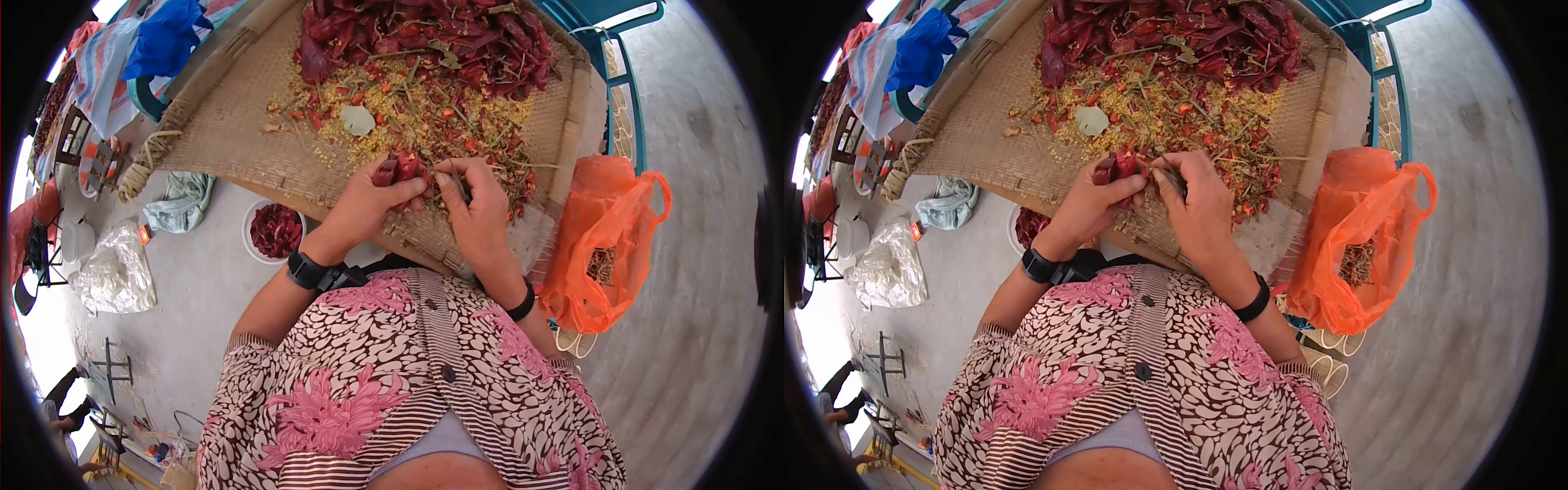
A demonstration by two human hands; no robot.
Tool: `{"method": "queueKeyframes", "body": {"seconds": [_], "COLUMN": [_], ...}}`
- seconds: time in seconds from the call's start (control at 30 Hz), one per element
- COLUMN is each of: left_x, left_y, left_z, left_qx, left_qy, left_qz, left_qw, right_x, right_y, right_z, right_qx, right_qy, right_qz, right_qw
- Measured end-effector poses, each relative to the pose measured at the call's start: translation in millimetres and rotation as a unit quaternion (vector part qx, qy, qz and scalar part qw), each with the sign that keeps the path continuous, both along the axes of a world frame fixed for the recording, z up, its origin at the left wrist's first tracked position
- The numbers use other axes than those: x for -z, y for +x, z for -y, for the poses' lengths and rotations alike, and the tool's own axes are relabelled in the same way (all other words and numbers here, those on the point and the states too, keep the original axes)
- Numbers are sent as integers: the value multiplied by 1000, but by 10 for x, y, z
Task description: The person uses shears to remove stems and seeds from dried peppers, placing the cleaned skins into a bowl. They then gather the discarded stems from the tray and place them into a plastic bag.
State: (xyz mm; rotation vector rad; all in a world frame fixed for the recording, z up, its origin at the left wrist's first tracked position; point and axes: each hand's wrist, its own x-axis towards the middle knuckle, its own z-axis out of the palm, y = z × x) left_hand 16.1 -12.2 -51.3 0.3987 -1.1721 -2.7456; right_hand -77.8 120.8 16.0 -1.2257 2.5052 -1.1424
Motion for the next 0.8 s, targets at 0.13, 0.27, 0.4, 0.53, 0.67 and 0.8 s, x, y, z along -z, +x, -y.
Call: {"method": "queueKeyframes", "body": {"seconds": [0.13, 0.27, 0.4, 0.53, 0.67, 0.8], "left_x": [-37, -49, -70, -45, -40, 41], "left_y": [17, 14, 8, 21, 27, 2], "left_z": [6, 14, 16, 16, 26, 31], "left_qx": [7, 16, 28, 24, 16, 4], "left_qy": [-52, -46, -4, 4, -27, -19], "left_qz": [5, -21, -14, -13, -4, 13], "left_qw": [999, 999, 999, 1000, 1000, 1000], "right_x": [20, 32, 65, 92, 93, 37], "right_y": [3, -16, -44, -39, -57, 11], "right_z": [-15, -23, -39, -34, -37, -22], "right_qx": [-21, -24, -38, -56, -69, -94], "right_qy": [-35, -37, -37, -44, -39, 13], "right_qz": [-25, -57, -93, -92, -96, -150], "right_qw": [999, 997, 994, 993, 992, 984]}}
